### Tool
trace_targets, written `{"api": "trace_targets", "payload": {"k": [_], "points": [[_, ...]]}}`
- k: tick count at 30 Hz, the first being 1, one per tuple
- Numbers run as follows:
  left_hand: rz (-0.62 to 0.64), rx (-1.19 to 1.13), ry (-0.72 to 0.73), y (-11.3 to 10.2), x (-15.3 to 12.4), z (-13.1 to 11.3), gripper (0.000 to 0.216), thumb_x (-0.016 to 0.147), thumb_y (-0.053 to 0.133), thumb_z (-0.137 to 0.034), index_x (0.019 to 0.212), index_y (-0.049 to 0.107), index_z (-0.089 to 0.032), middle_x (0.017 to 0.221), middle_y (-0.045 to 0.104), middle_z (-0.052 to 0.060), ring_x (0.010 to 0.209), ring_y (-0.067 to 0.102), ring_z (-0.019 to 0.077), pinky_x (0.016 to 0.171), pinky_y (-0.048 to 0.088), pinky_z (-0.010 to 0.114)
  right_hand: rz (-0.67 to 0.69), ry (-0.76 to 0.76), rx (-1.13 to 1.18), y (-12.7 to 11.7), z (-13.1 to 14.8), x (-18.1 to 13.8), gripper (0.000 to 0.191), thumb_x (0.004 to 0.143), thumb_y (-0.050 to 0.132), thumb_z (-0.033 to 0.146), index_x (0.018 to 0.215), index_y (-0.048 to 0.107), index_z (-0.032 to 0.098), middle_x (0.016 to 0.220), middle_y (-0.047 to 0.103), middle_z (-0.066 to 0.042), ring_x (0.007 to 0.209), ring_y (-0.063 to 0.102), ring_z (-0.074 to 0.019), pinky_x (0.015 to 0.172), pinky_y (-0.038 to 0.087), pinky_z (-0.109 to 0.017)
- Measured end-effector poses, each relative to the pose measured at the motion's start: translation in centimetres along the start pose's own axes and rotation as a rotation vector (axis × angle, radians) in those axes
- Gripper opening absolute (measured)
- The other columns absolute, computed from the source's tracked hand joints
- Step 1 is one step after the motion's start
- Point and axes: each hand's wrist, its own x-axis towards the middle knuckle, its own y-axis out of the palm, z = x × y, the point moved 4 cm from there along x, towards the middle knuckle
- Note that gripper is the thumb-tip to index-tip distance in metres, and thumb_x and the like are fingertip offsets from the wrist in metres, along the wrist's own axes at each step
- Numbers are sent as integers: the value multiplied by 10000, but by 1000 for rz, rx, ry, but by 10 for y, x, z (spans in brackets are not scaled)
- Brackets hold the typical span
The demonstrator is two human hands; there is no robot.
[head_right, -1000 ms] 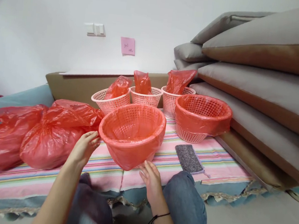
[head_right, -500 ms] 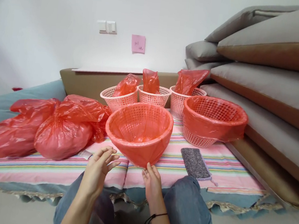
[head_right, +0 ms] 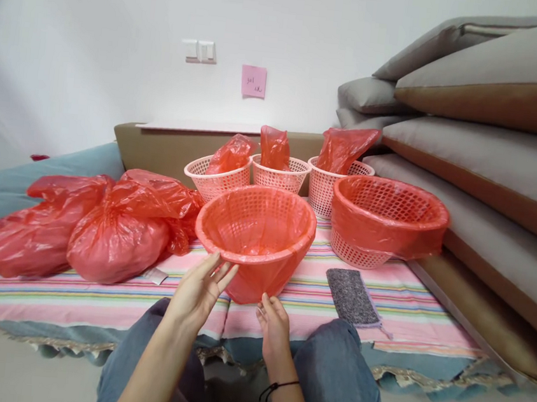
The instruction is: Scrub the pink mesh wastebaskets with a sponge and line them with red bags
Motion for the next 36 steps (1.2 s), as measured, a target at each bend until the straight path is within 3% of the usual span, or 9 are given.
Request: {"api": "trace_targets", "payload": {"k": [3, 6, 9, 13, 16, 22, 27, 31, 36], "points": [[-16, -6, 42, 3, 3, -1, 160, 811, 663, -11, 720, 612, -132, 734, 674, 5, 652, 656, 92, 783, 618, 305, -128, -51, 38, -7, 11, -2, 453, 459, 886, 387, 795, 638, 211, 672, 674, 39, 595, 642, -130, 560, 514, -230], [-15, -2, 69, 5, 5, -3, 158, 834, 631, -17, 729, 606, -133, 753, 685, 12, 662, 669, 93, 755, 606, 271, -225, -208, 112, -5, 43, -17, 370, 530, 850, 363, 805, 641, 230, 682, 654, 70, 633, 628, -99, 626, 527, -210], [5, 11, 76, 6, 5, -3, 158, 820, 646, -22, 726, 597, -138, 757, 687, 14, 658, 676, 105, 760, 602, 287, -50, -324, 138, 23, 81, -40, 304, 621, 831, 357, 837, 680, 205, 758, 694, 22, 715, 665, -124, 714, 559, -253], [29, 19, 100, 8, 4, 0, 148, 799, 670, -39, 738, 590, -148, 767, 688, 4, 678, 675, 99, 769, 589, 272, 158, -236, 174, 64, 107, -61, 349, 643, 847, 330, 930, 710, 186, 933, 748, -52, 888, 721, -198, 812, 597, -337], [51, 20, 137, 8, 2, 2, 130, 803, 671, -63, 748, 592, -149, 767, 678, -1, 694, 660, 95, 766, 585, 266, 157, -179, 277, 74, 111, -59, 294, 605, 865, 273, 837, 707, 184, 897, 742, -36, 913, 723, -203, 883, 601, -359], [88, 37, 185, 3, 5, 1, 155, 777, 710, -110, 726, 572, -158, 727, 645, -24, 669, 624, 83, 753, 574, 251, 107, -163, 344, 65, 119, -37, 194, 658, 825, 232, 796, 694, 192, 902, 717, -34, 934, 696, -171, 931, 592, -322], [124, 93, 152, 1, 17, -8, 197, 731, 743, -118, 690, 554, -156, 690, 643, -21, 624, 619, 85, 675, 565, 222, 69, -117, 369, 62, 122, -29, 227, 666, 847, 275, 786, 663, 216, 829, 694, -20, 851, 688, -158, 829, 624, -293], [147, 168, 97, 0, 38, -28, 129, 761, 652, -57, 687, 588, -139, 688, 662, 10, 607, 628, 96, 622, 569, 210, 116, -100, 339, 67, 110, -36, 325, 592, 917, 298, 778, 664, 210, 773, 698, 6, 761, 688, -135, 762, 616, -267], [173, 251, 45, 2, 64, -51, 141, 790, 557, 6, 784, 664, -87, 803, 711, 87, 680, 662, 126, 631, 585, 228, 137, -70, 307, 75, 80, -51, 384, 501, 956, 340, 716, 686, 172, 764, 741, -45, 784, 727, -176, 760, 604, -289]]}}
